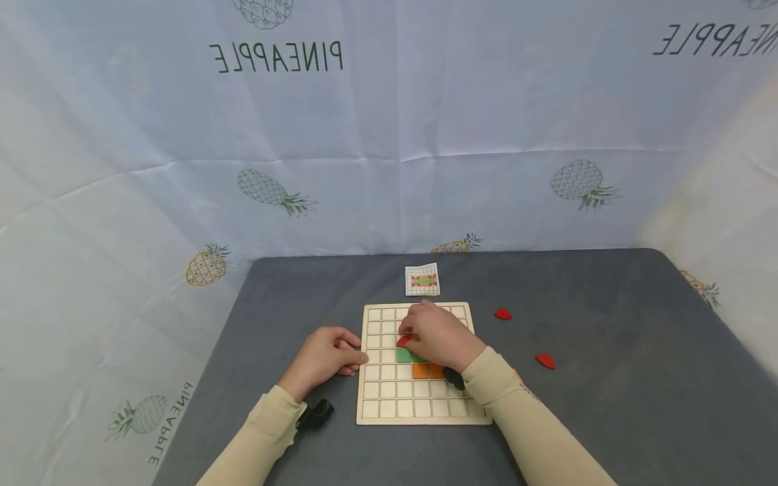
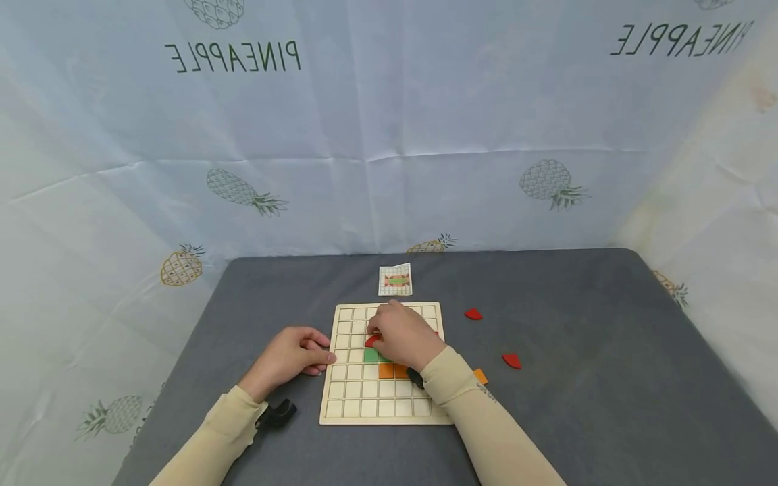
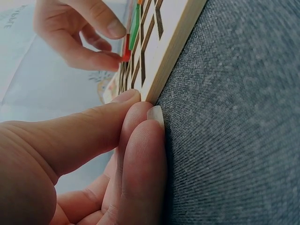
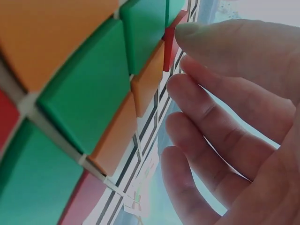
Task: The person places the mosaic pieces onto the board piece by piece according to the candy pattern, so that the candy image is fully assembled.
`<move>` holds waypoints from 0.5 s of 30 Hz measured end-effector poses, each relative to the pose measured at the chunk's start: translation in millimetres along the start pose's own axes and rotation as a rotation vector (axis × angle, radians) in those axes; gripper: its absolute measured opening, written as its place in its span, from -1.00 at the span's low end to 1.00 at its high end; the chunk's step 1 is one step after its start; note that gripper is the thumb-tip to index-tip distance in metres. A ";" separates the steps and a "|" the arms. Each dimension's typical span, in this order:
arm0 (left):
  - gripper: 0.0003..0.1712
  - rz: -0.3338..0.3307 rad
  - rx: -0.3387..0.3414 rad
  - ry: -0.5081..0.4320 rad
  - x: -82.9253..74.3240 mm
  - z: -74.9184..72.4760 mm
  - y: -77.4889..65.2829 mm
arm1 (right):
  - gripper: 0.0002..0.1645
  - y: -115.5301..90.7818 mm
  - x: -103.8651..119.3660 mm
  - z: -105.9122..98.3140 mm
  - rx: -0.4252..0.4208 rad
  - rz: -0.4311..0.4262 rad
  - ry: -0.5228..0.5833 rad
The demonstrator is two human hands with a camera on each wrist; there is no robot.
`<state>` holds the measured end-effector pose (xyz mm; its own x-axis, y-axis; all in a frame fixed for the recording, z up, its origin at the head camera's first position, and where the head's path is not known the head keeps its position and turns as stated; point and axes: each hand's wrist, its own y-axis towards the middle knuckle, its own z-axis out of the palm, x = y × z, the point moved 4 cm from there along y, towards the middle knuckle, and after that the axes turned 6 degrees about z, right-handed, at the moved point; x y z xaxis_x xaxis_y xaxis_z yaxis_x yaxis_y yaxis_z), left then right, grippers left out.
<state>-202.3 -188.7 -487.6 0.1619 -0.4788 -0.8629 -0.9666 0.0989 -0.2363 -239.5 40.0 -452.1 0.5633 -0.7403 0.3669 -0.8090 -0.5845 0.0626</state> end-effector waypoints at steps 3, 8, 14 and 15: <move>-0.64 -0.004 0.002 -0.002 0.4 0.3 0.2 | -0.94 -0.2 -0.3 0.2 0.001 0.006 -0.001; -0.64 0.002 0.004 -0.003 0.5 0.2 1.2 | -0.96 0.4 0.0 0.6 -0.004 0.013 -0.006; -0.65 0.009 0.006 -0.002 0.2 -0.2 1.1 | -0.92 1.0 1.1 2.7 -0.006 -0.005 -0.017; -0.65 0.008 0.006 -0.001 0.2 -0.2 1.1 | -0.91 1.1 1.1 3.2 -0.005 -0.007 -0.020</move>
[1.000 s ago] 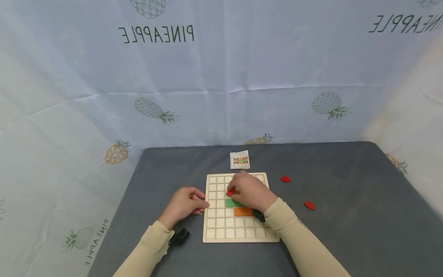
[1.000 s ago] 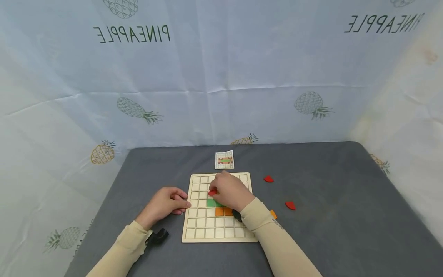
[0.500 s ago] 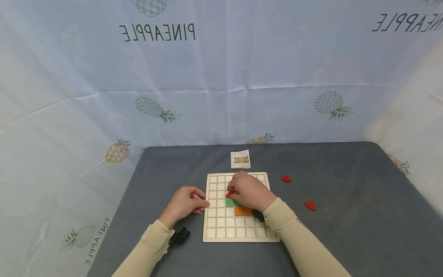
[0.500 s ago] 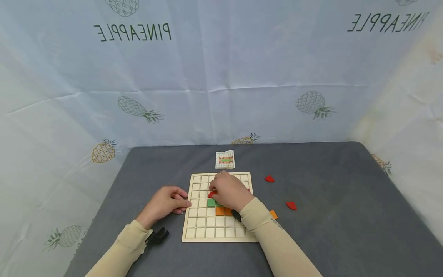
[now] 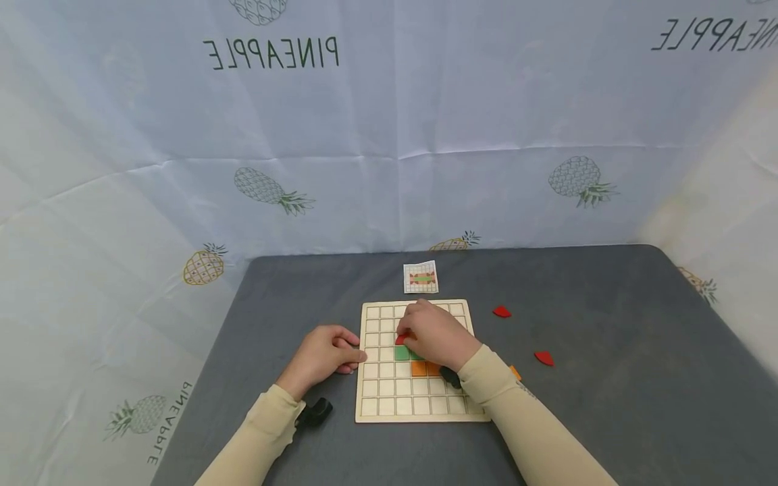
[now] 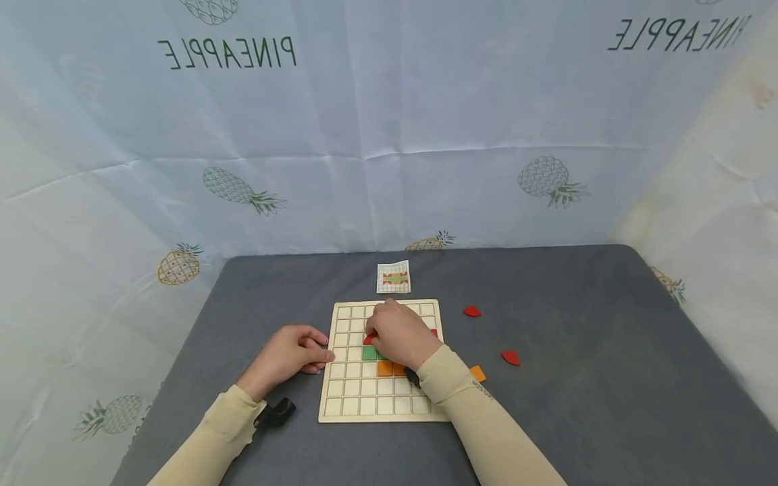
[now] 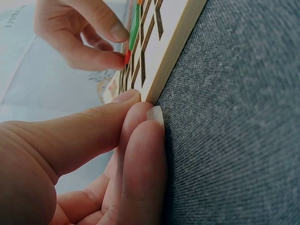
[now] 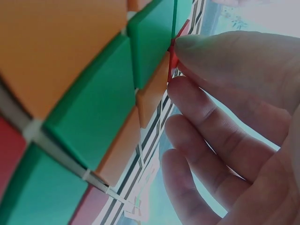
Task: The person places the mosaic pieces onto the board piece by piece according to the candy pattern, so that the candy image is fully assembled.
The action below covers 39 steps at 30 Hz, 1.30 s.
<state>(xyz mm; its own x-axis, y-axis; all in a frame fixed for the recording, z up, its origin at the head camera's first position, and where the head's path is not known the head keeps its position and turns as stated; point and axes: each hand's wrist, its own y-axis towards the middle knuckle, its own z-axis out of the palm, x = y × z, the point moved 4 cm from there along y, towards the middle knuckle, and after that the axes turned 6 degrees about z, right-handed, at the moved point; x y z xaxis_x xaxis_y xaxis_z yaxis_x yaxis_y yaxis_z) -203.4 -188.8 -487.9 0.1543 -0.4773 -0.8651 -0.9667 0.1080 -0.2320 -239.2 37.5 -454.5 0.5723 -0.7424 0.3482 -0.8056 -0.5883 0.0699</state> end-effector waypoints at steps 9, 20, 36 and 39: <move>-0.66 -0.005 -0.006 0.000 -1.7 1.6 -0.6 | -0.89 -0.4 -0.2 0.3 -0.005 -0.005 -0.012; -0.68 -0.017 -0.016 0.004 -0.6 0.6 0.8 | -0.90 -2.9 -0.9 -7.6 -0.015 0.007 -0.005; -0.66 -0.010 -0.006 0.010 0.1 0.9 -1.8 | -0.83 -77.8 -60.0 -60.6 -0.085 0.208 -0.066; -0.65 -0.015 -0.005 0.016 0.3 0.7 -1.9 | -0.83 -99.9 -72.3 -67.1 -0.095 0.230 -0.084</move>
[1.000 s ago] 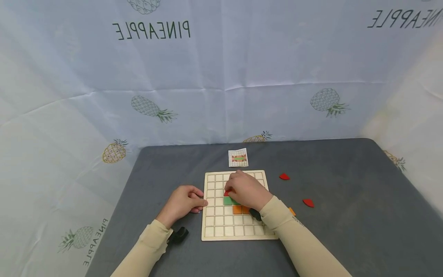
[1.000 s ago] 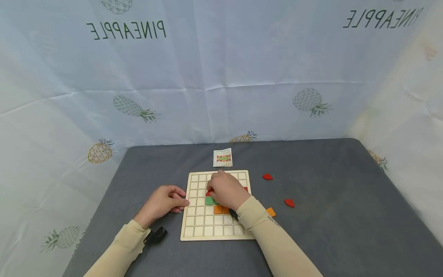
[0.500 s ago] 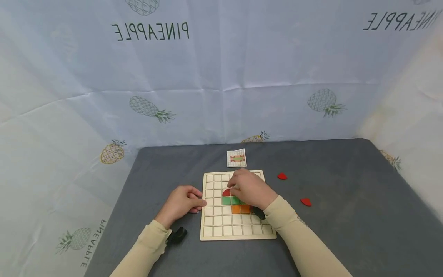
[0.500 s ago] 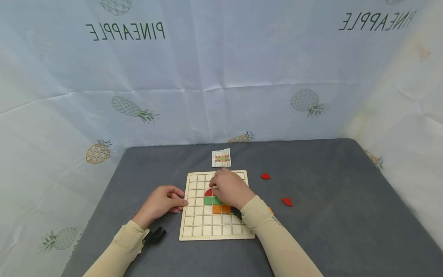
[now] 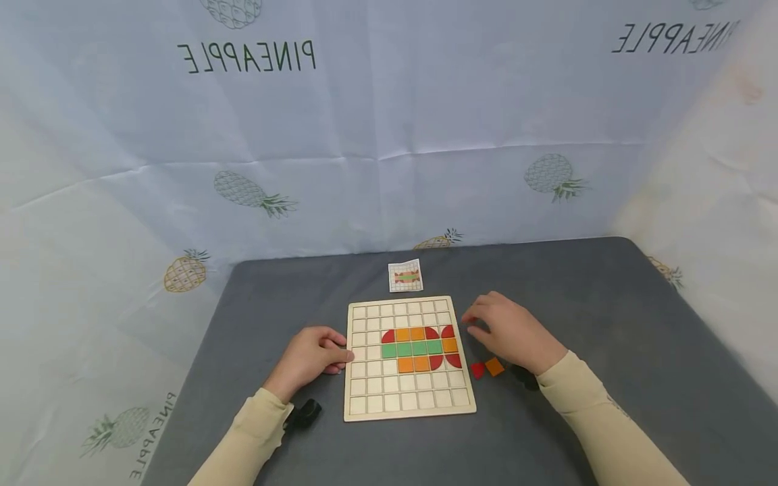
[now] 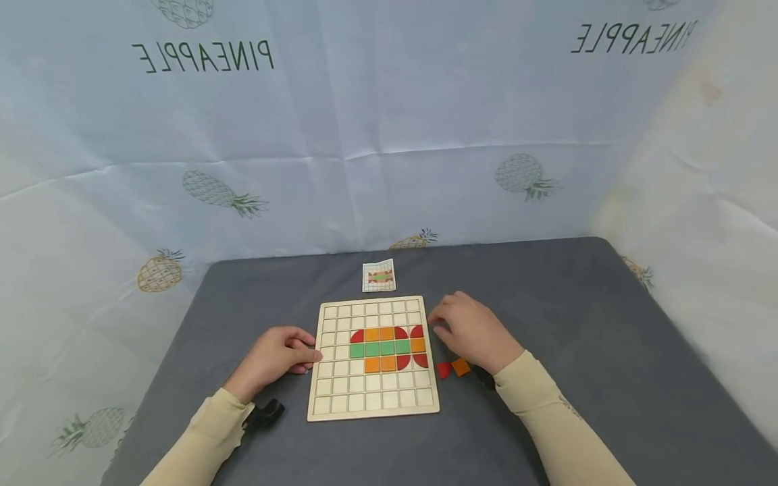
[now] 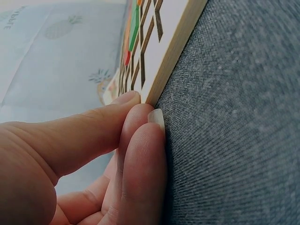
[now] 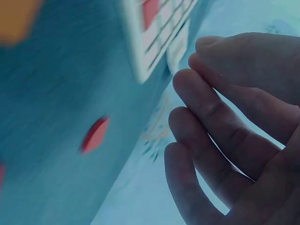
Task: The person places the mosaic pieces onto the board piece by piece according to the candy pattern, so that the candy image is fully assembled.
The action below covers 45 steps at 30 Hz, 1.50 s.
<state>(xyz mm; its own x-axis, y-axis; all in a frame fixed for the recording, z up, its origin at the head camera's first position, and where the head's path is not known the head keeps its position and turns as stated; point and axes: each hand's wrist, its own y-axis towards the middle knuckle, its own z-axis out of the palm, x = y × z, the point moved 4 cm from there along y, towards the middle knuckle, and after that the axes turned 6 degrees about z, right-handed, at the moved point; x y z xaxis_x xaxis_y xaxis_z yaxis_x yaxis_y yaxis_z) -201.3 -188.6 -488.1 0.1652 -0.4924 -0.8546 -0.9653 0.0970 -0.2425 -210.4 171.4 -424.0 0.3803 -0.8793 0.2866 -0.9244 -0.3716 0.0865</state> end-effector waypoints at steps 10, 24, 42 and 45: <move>-0.66 0.016 0.009 -0.026 -1.7 -1.8 -2.4 | -0.68 -45.4 -33.7 -0.2 0.012 0.036 -0.015; -0.67 0.003 -0.006 -0.014 -0.1 1.2 -0.6 | -0.64 -64.0 -49.5 10.6 0.029 0.068 0.003; -0.69 0.009 -0.016 -0.012 -1.1 1.7 -0.5 | -0.67 -75.0 -93.3 -5.5 0.005 0.119 0.027; -0.69 0.011 -0.016 -0.010 -1.5 2.7 -0.3 | -0.64 -74.3 -97.9 -3.2 0.030 0.129 0.030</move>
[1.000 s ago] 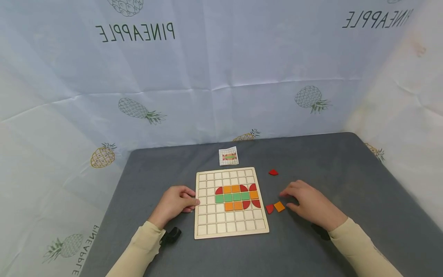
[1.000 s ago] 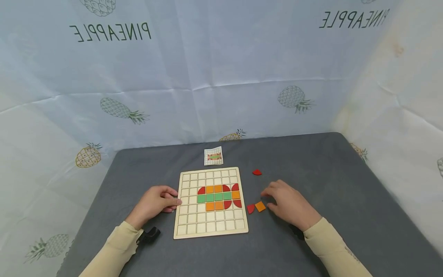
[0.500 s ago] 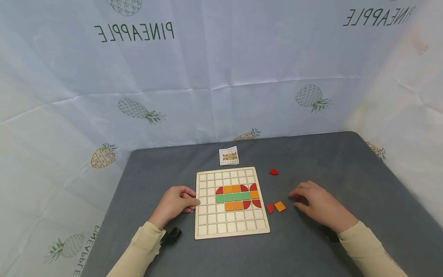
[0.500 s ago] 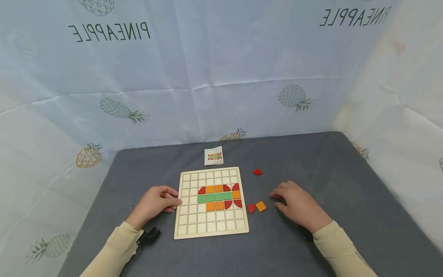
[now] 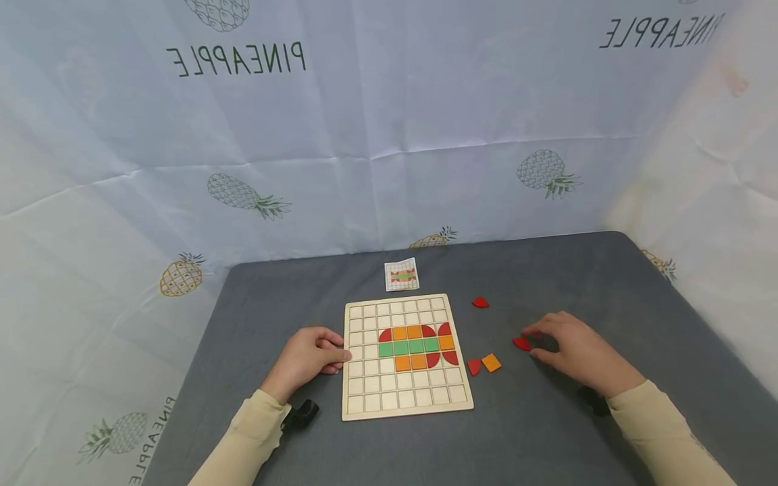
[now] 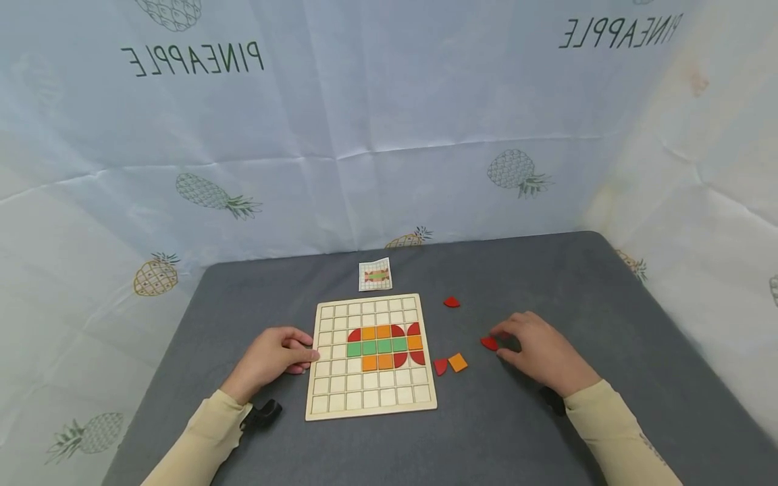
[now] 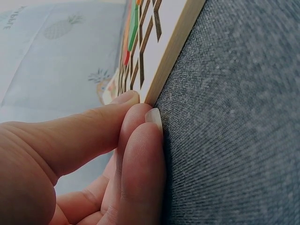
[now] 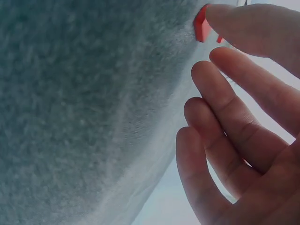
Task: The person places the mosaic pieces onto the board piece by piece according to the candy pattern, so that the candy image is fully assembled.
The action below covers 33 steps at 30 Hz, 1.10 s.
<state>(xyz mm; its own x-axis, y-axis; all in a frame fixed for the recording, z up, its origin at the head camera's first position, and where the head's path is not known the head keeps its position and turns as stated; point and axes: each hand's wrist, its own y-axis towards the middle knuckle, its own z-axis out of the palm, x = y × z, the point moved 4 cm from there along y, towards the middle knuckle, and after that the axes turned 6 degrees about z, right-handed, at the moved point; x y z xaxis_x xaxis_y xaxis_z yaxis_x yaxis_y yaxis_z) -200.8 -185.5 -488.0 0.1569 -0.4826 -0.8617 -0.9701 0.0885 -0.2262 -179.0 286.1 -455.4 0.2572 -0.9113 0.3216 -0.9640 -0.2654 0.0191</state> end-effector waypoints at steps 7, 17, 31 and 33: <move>-0.69 0.002 0.024 -0.001 -0.4 1.7 -0.2 | -0.77 1.8 -3.7 8.6 0.016 -0.003 0.007; -0.68 -0.004 0.014 0.007 0.9 -2.6 -2.3 | -0.80 23.7 32.4 16.2 0.010 -0.002 0.022; -0.68 -0.008 0.001 0.014 0.1 -2.5 -0.7 | -0.79 64.8 142.6 30.4 0.052 -0.175 0.096; -0.68 -0.008 0.002 0.014 0.2 -2.6 -0.9 | -0.81 66.6 156.6 34.1 0.050 -0.223 0.107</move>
<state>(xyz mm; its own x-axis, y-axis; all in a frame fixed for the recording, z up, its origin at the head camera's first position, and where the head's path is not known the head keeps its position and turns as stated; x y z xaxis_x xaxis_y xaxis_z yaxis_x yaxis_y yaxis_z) -200.3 -187.9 -486.8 0.1620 -0.4950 -0.8537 -0.9685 0.0862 -0.2338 -200.6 115.0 -436.0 0.4517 -0.7906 0.4134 -0.8790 -0.4736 0.0546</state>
